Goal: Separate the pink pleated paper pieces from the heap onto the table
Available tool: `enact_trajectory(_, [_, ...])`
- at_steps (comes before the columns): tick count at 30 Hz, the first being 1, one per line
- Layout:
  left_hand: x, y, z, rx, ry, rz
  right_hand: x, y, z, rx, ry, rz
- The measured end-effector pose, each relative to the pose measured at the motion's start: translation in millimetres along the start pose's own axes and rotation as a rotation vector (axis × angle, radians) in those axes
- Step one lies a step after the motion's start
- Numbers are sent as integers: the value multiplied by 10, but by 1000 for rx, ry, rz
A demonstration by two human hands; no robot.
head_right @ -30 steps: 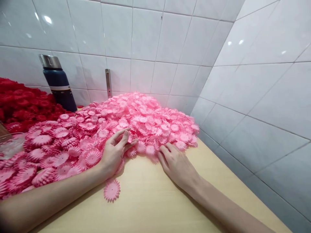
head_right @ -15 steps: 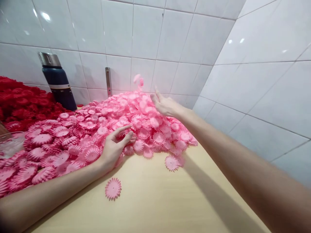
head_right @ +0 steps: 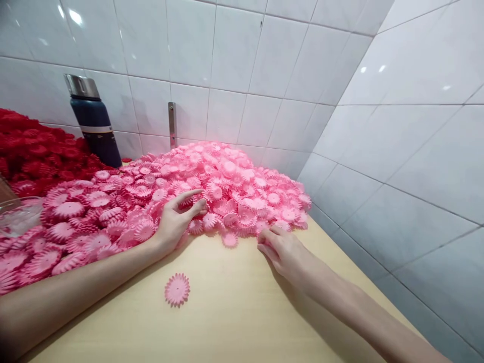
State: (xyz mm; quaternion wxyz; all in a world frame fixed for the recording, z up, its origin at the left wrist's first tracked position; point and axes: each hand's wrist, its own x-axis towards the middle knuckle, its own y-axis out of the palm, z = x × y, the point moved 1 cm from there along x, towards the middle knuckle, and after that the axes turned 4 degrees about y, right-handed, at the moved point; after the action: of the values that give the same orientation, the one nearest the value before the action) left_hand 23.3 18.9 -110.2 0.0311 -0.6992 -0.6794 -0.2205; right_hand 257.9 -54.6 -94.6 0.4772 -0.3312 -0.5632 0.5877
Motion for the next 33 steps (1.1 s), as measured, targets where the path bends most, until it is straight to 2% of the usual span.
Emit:
enact_trajectory(2, [38, -32, 10, 6, 10, -9, 33, -39, -34, 44, -23, -4])
enact_trajectory(4, [64, -55, 23, 8, 18, -19, 131, -203, -60, 98, -21, -48])
enact_trajectory(6, [74, -65, 34, 9, 24, -13, 317, -464, -87, 152, 24, -211])
enact_trajectory(8, [73, -68, 40, 9, 27, -2, 564, -735, -109, 175, 158, -336])
enact_trajectory(10, [69, -69, 41, 7, 29, 1, 790, -925, -85, 116, 248, -282])
enact_trajectory(12, [67, -70, 41, 4, 32, -1, 881, -1000, 34, 49, 252, -343])
enact_trajectory(13, [67, -71, 43, 2, 34, -2, 854, -985, 140, -1, 211, -436])
enact_trajectory(15, [66, -71, 47, 0, 37, -1, 681, -819, 420, 26, 126, -432])
enact_trajectory(16, [65, -70, 49, 0, 37, 1, 554, -676, 583, 81, 40, -316])
enact_trajectory(17, [64, -70, 51, 0, 37, 2, 417, -502, 749, 210, -69, -89])
enact_trajectory(18, [63, -69, 51, 0, 37, 3, 283, -324, 899, 316, -116, 67])
enact_trajectory(19, [62, -69, 49, 2, 38, 4, 170, -159, 1024, 374, -102, 137])
enact_trajectory(21, [60, -68, 44, 6, 40, 4, 55, 81, 1183, 422, -112, 152])
enact_trajectory(22, [59, -67, 42, 7, 42, 2, 65, 134, 1208, 460, -125, 144])
enact_trajectory(24, [57, -65, 39, 8, 42, 0, 219, 79, 1141, 552, -162, 172])
enact_trajectory(25, [57, -63, 38, 8, 43, -1, 350, -22, 1054, 601, -153, 167])
enact_trajectory(26, [57, -61, 38, 7, 44, -2, 502, -159, 939, 612, -91, 77])
enact_trajectory(27, [57, -59, 37, 4, 45, -3, 654, -310, 815, 593, -1, -64])
enact_trajectory(28, [58, -56, 35, 2, 45, -6, 782, -456, 705, 591, 84, -276])
enact_trajectory(29, [60, -54, 33, -1, 44, -10, 868, -567, 630, 645, 155, -458])
enact_trajectory(30, [61, -52, 30, -3, 41, -15, 898, -622, 607, 765, 187, -570])
enact_trajectory(31, [62, -51, 28, -4, 39, -20, 869, -610, 646, 937, 177, -589])
enact_trajectory(32, [63, -50, 26, -3, 36, -22, 779, -530, 745, 1152, 145, -531])
enact_trajectory(33, [63, -49, 26, -4, 33, -23, 640, -387, 895, 1399, 106, -369])
